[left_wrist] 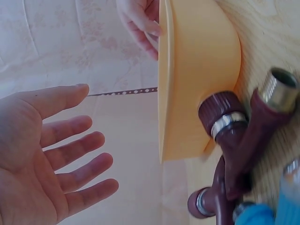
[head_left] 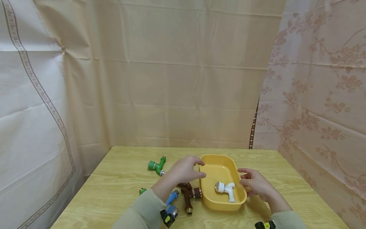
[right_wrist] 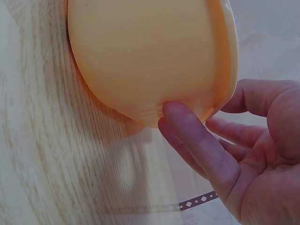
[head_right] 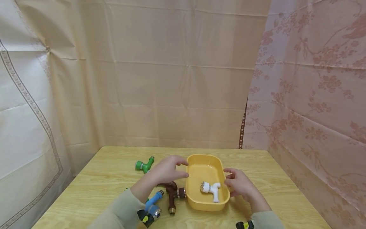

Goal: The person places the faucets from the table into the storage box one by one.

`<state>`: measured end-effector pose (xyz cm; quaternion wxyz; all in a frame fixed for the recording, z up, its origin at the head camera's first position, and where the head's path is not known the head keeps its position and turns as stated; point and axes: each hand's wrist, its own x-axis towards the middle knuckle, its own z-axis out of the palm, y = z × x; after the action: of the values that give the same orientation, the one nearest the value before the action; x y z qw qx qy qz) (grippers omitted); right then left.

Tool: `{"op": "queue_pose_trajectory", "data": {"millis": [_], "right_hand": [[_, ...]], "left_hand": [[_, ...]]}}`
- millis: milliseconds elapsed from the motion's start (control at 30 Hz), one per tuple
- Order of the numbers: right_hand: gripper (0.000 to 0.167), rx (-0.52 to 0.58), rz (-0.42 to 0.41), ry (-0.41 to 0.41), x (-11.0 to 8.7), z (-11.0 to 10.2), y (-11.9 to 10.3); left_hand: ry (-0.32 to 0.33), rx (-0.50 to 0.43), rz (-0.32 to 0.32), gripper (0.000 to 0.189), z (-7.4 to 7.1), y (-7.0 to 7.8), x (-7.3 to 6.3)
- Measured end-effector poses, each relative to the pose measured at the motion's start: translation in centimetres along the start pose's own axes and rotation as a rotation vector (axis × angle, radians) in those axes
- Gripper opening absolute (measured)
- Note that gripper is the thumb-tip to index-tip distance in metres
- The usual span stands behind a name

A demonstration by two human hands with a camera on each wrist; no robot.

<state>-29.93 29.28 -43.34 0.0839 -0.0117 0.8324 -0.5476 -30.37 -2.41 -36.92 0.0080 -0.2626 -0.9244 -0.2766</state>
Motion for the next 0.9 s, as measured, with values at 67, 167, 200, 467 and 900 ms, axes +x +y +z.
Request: {"op": "queue_pose_trajectory", "data": {"millis": [67, 167, 200, 467, 900], "right_hand": [[0.058, -0.001, -0.002, -0.003, 0.0, 0.0, 0.0], [0.058, 0.002, 0.001, 0.002, 0.0, 0.0, 0.1], [0.058, -0.003, -0.002, -0.003, 0.1, 0.0, 0.1], [0.058, -0.002, -0.007, 0.003, 0.2, 0.0, 0.3], [0.057, -0.007, -0.006, 0.02, 0.0, 0.1, 0.1]], "left_hand": [[0.005, -0.002, 0.008, 0.044, -0.4, -0.3, -0.3], [0.012, 0.003, 0.028, 0.045, -0.9, -0.9, -0.8], [0.013, 0.004, 0.032, 0.045, -1.1, -1.1, -1.0], [0.003, -0.006, 0.054, 0.044, -2.3, -2.7, -2.2], [-0.029, -0.027, 0.098, 0.045, -3.7, -5.1, -3.8]]}}
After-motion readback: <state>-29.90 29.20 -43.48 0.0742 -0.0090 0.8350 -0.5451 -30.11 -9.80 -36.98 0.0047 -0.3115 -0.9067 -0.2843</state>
